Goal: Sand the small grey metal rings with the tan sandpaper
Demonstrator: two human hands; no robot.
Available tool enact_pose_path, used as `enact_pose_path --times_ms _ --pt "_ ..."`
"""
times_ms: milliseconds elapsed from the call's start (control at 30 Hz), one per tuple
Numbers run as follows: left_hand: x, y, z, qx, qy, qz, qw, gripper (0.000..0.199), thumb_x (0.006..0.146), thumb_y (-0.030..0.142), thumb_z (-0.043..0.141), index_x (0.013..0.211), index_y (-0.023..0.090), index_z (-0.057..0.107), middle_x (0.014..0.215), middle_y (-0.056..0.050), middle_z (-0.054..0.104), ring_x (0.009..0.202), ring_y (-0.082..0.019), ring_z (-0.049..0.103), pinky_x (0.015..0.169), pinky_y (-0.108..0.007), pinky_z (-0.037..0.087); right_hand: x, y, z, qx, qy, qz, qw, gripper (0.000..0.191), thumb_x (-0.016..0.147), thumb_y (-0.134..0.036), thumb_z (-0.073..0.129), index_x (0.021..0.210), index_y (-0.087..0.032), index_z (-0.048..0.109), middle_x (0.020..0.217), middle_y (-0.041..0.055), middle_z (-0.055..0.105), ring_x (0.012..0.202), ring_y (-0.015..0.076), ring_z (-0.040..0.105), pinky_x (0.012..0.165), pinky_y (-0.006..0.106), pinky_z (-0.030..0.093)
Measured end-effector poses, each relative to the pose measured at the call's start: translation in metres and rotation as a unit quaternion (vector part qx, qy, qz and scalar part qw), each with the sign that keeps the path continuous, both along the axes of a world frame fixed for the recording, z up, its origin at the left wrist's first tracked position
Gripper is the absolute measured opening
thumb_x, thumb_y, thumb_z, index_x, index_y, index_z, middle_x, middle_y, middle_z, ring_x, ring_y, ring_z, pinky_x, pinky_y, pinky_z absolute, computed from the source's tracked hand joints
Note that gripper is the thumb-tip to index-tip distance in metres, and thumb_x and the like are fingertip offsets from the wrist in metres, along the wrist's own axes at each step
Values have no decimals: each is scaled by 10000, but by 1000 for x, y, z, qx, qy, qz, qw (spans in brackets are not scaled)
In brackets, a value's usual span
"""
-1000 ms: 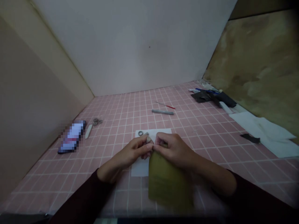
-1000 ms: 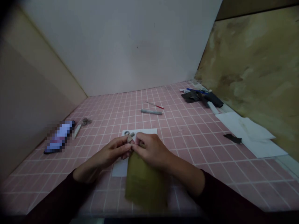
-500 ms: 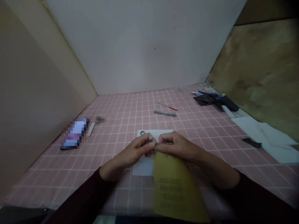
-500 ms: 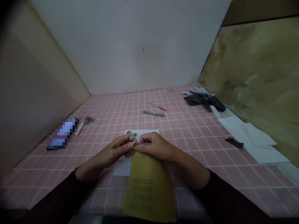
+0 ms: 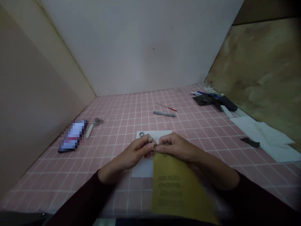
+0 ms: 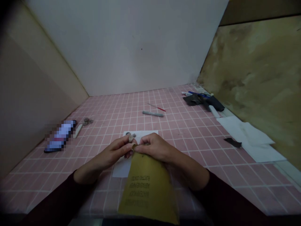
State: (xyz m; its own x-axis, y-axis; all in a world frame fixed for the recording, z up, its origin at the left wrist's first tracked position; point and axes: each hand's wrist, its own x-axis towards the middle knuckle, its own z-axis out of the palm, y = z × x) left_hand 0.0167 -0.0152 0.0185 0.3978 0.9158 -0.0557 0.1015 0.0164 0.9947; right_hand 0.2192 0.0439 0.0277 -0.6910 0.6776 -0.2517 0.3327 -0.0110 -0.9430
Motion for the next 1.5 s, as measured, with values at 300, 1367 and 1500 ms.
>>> enact_pose_path --times_ms 300,1367,1500 --pt "-5 1 -1 66 166 -20 984 288 992 409 481 815 185 508 779 3 473 716 -143 431 639 -268 383 -6 -14 -5 295 -34 5 955 215 856 -269 524 657 -195 488 619 -7 509 609 140 454 601 291 302" --pt "1 -3 5 229 222 9 948 219 1009 326 413 821 213 417 809 -21 518 733 -168 479 691 -322 404 -8 -9 -14 23 -14 -3 1000 385 827 -552 602 664 -215 510 608 1 509 542 149 455 519 286 349" --pt "2 -2 2 220 256 8 941 223 1014 325 413 827 207 444 824 -27 544 742 -173 492 693 -325 414 -8 -10 -18 41 -17 -8 999 389 821 -551 610 654 -212 518 603 3 512 546 152 460 519 287 357"
